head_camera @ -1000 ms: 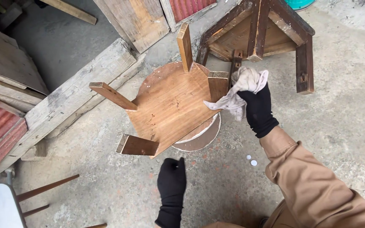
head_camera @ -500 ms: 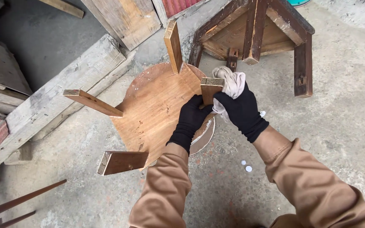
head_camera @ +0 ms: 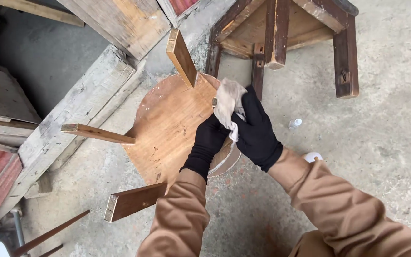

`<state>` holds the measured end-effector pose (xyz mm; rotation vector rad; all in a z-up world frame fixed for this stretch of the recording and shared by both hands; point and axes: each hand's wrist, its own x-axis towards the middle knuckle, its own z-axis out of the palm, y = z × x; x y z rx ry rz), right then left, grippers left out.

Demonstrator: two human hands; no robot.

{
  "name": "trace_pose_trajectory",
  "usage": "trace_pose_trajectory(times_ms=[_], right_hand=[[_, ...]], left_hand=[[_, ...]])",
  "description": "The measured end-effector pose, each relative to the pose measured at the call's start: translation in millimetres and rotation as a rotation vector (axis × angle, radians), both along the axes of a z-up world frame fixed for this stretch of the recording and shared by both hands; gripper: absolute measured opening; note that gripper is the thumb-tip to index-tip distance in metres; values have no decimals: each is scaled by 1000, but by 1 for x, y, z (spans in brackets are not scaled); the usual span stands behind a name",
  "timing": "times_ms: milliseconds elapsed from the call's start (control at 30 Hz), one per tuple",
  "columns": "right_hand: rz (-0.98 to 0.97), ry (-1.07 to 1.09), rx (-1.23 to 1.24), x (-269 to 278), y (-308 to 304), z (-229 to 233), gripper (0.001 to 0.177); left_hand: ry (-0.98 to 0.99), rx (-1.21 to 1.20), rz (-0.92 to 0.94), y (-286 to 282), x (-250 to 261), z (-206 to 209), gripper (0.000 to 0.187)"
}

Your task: The recorder is polishing and cleaning several wooden stool components using a cloth and a spray bottle.

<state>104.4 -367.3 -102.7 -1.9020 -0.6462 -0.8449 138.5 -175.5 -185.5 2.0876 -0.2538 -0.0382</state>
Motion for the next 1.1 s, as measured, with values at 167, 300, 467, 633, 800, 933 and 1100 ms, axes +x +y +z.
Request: trace_pose_trajectory(times_ms=[167,300,467,633,800,933,1100], right_hand=[[215,200,316,-15,1,-1,48],[-53,-81,111,-4,-4,82,35],[313,207,775,53,-34,69,28],[153,325,819,3,-52,96,26],[-82,185,76,-22,-8,45,73],[-107,173,285,-19,-5,4,49],[222,368,970,-24,-40,29,31]], left_hand=[[-58,48,0,1,-3,2,45],[47,240,43,-8,-9,30,39],[13,106,33,-13,-8,48,43],[54,76,35,-11,-11,49,41],[60,73,23,-10,-10,43,36],[-66,104,-3,-10,-10,38,34],[-10,49,24,-14,-13,55,36]])
